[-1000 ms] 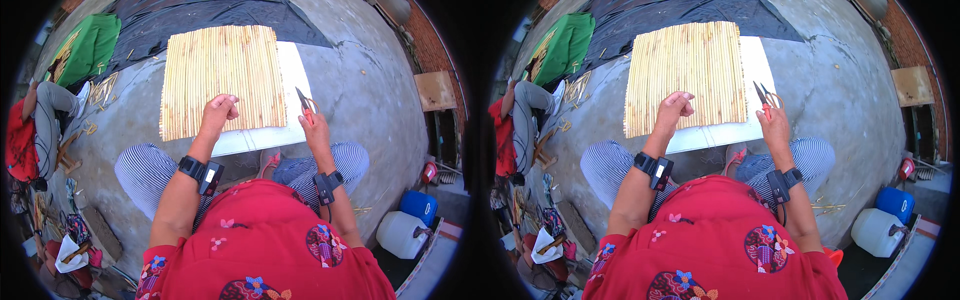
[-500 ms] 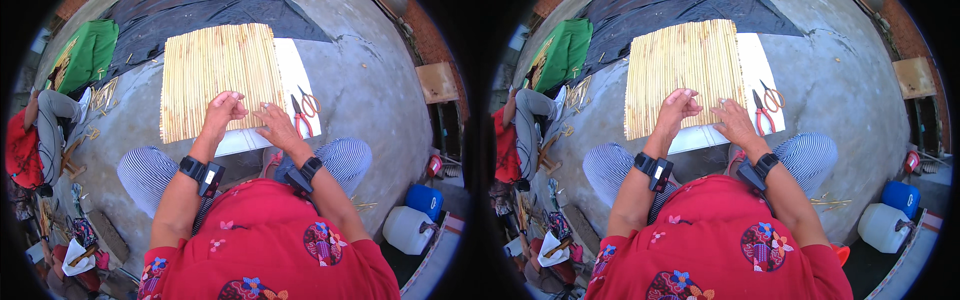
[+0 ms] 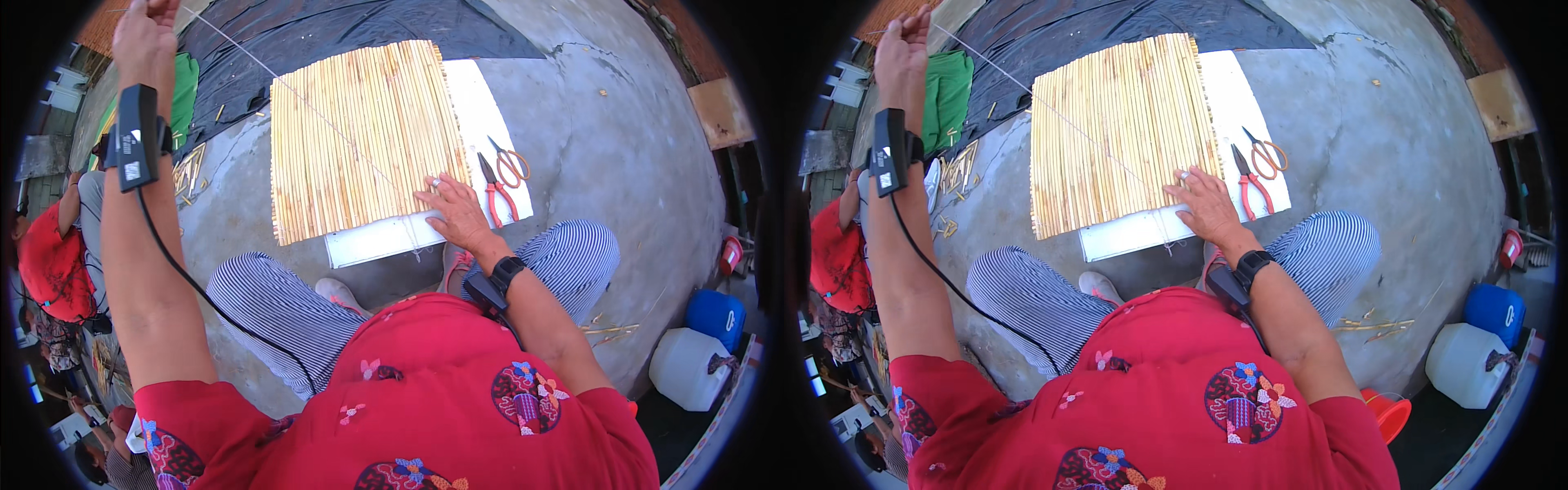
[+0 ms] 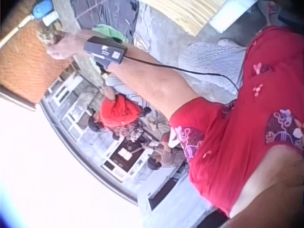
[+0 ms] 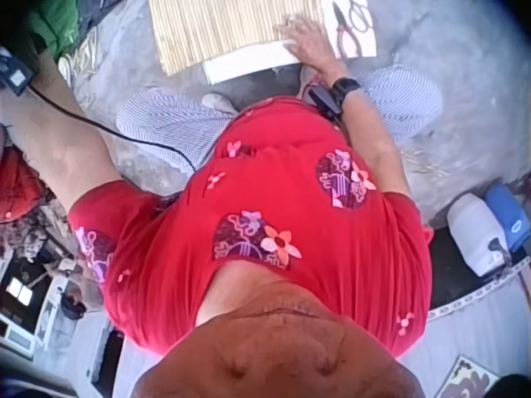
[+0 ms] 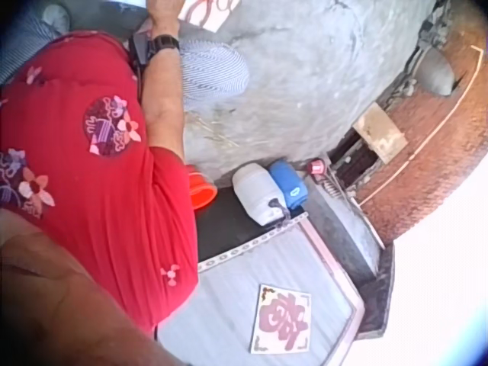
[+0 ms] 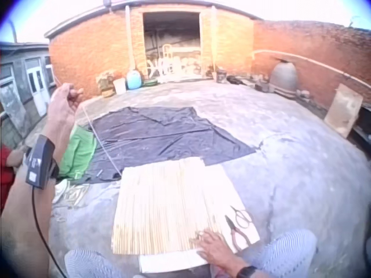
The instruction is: The recorder is stitching together individual bamboo strips using thread and a needle to assemble a larger mat.
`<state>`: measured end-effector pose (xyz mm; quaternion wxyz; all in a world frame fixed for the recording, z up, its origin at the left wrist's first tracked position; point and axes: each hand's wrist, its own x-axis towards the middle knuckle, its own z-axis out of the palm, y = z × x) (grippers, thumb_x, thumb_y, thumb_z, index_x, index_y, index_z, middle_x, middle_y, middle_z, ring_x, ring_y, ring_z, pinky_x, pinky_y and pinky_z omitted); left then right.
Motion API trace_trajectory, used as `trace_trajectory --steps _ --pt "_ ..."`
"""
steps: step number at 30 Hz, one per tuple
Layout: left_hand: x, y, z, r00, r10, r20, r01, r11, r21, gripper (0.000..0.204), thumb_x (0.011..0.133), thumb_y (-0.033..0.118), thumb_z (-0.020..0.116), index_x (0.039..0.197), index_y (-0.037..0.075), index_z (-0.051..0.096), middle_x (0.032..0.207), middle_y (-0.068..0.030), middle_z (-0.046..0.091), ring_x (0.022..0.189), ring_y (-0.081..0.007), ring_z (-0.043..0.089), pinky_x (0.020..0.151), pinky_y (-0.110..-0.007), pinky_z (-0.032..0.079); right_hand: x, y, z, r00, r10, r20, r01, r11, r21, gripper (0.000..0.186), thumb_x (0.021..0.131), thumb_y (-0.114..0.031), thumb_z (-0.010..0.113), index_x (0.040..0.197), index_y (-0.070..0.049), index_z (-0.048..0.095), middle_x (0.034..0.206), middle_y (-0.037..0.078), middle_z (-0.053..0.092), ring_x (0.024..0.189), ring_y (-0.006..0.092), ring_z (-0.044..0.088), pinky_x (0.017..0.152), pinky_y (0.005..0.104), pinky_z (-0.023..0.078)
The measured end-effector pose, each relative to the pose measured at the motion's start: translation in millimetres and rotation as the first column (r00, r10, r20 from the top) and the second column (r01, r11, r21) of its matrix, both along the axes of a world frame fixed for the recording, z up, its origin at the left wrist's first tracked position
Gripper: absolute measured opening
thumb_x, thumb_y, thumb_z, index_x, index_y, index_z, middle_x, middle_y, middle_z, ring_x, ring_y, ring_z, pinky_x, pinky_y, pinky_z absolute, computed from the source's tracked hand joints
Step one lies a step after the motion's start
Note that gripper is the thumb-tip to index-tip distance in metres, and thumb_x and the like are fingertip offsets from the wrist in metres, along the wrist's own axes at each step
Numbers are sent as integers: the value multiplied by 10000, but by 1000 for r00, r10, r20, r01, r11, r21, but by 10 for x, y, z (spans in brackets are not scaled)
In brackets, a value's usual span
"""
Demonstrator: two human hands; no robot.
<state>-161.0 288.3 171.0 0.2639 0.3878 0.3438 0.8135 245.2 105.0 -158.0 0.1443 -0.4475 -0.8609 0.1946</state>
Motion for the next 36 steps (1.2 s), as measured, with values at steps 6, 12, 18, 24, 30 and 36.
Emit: trace_trajectory --steps 6,12,18,24,30,36 --pt "350 -314 -345 805 -116 -581 -60 960 -274 287 978 246 592 1073 -20 644 813 -74 665 874 -185 692 822 -287 554 8 -8 -48 999 -2 -48 3 1000 20 573 791 -195 723 1331 -250 541 1454 48 433 1395 287 322 1128 468 241" --pt "1288 -1198 -2362 753 -613 -239 45 410 -911 228 942 236 578 953 27 667 656 -26 608 595 -123 629 542 -239 478 14 -20 -93 998 -5 -69 8 999 43 580 790 -200 727 1336 -252 537 1451 56 433 1392 289 320 1130 466 233" --pt "1631 -1295 -2763 339 -383 -859 -461 728 -507 319 878 163 645 1123 -22 561 1066 -146 613 813 -269 666 671 -359 537 22 -21 -119 996 0 -93 5 999 54 583 790 -193 725 1339 -234 534 1451 58 434 1394 289 314 1133 462 227" --pt "2044 -1622 -2967 145 -777 -613 -261 568 -781 220 812 259 694 851 62 606 949 -150 610 878 -353 631 765 -464 521 25 -5 -135 994 -25 -108 25 1000 4 608 772 -147 711 1345 -184 512 1470 47 425 1402 274 309 1146 450 211" --pt "2108 -1637 -3240 177 -646 -742 -275 691 -668 217 864 231 682 798 39 606 800 -122 644 746 -269 653 657 -389 510 36 -10 -152 992 -30 -124 31 1000 7 576 773 -146 668 1331 -152 527 1463 54 446 1404 268 312 1142 440 217" --pt "2102 -1679 -3205 800 -598 -41 232 372 -899 139 965 153 549 868 58 518 798 -76 648 671 -150 666 568 -277 516 35 -7 -147 991 -40 -128 40 999 0 587 770 -140 668 1340 -159 525 1463 46 450 1406 258 314 1145 436 215"
